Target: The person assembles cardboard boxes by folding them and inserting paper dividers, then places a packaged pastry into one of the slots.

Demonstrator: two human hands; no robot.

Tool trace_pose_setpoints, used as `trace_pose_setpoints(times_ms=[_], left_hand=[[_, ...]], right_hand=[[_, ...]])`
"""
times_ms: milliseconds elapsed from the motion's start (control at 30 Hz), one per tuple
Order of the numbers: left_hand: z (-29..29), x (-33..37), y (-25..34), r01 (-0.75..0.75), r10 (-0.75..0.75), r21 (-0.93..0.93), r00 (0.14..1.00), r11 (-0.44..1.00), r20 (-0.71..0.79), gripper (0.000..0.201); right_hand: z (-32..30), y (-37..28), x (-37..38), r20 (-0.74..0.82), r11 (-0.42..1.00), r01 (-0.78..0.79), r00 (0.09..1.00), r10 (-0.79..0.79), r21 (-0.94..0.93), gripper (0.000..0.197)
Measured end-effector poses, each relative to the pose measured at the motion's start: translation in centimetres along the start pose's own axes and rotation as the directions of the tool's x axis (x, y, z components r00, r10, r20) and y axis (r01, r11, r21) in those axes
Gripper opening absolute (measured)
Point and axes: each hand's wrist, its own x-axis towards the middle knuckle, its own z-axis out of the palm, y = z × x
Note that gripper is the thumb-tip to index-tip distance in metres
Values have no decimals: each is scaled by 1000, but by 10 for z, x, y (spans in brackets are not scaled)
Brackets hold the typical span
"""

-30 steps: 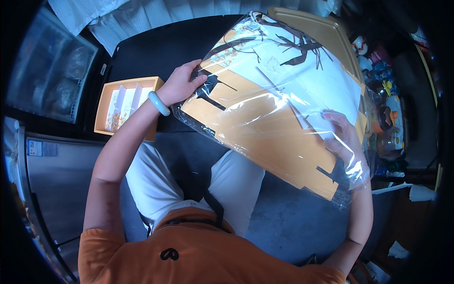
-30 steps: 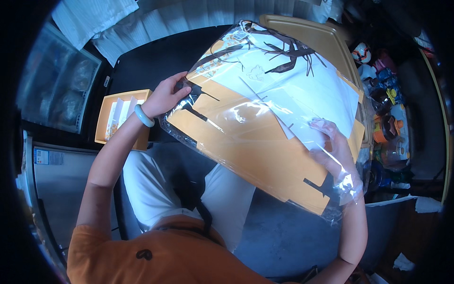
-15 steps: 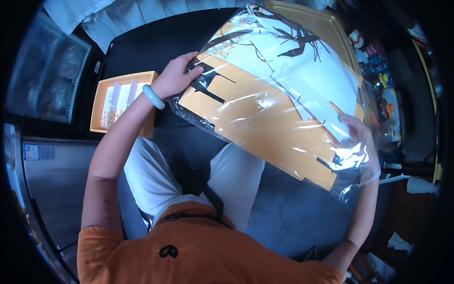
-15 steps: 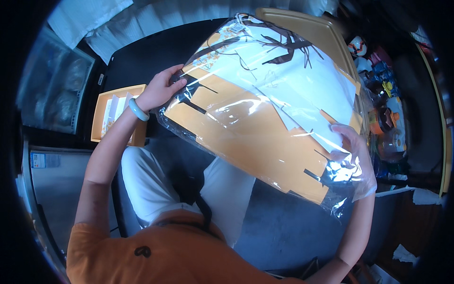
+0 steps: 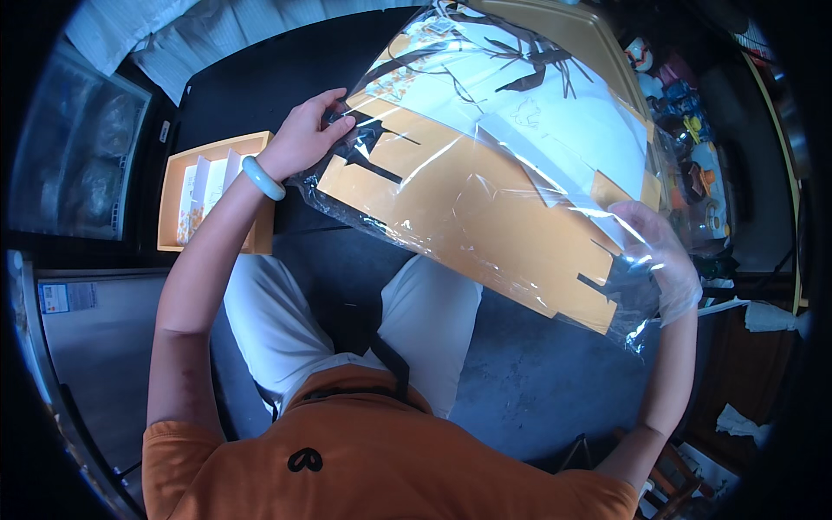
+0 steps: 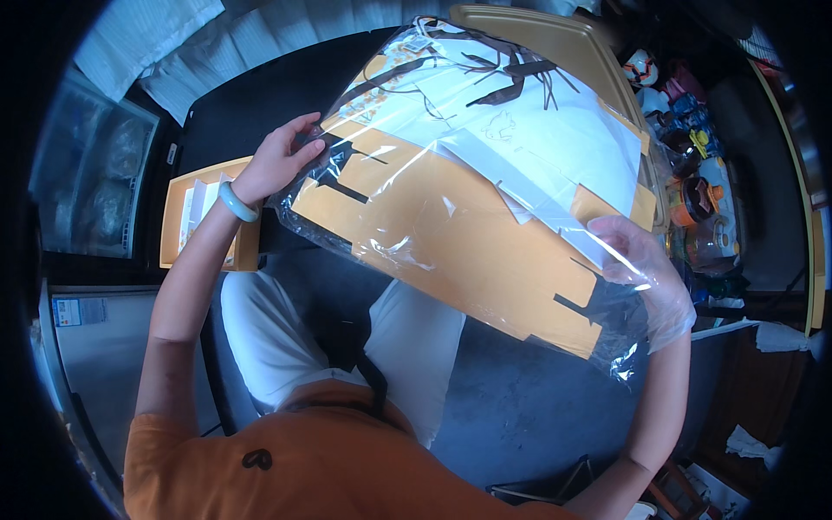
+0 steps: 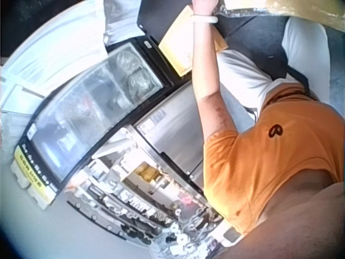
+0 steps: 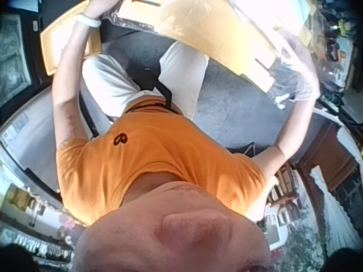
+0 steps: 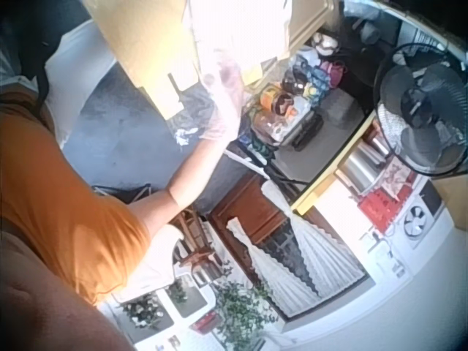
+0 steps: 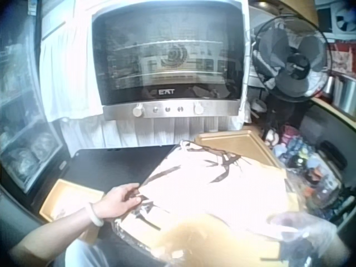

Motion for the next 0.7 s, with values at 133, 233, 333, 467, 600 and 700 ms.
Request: trace_pose_setpoints(times_ms=[133, 233, 333, 467, 600, 700], left_hand=[[-2, -1, -3, 13, -13, -15, 1000, 1000, -8, 53], [-3, -4, -5, 27, -27, -11, 999, 1000, -19, 52], [-4, -5, -3, 23, -24, -6, 999, 1000, -30, 52], [-9, -8, -8, 47, -48, -27, 999, 999, -25, 51], [-14, -11, -5, 55, -56, -51, 998, 997, -8, 51], [-19, -14, -1, 58, -59, -51, 998, 997, -13, 51]], right_hand=[[-2, 0, -3, 11, 997, -55, 998, 56, -57, 66], [-6, -5, -3, 35, 991, -50, 998, 54, -125, 63], [-8, -3, -6, -2, 983, 11, 1000, -12, -185, 59], [-1, -12, -11, -86, 985, 8, 996, -23, -175, 59], [-6, -11, -17, -113, 953, 10, 993, -46, -302, 62], [-21, 2, -21, -89, 964, 145, 982, -169, -224, 65]])
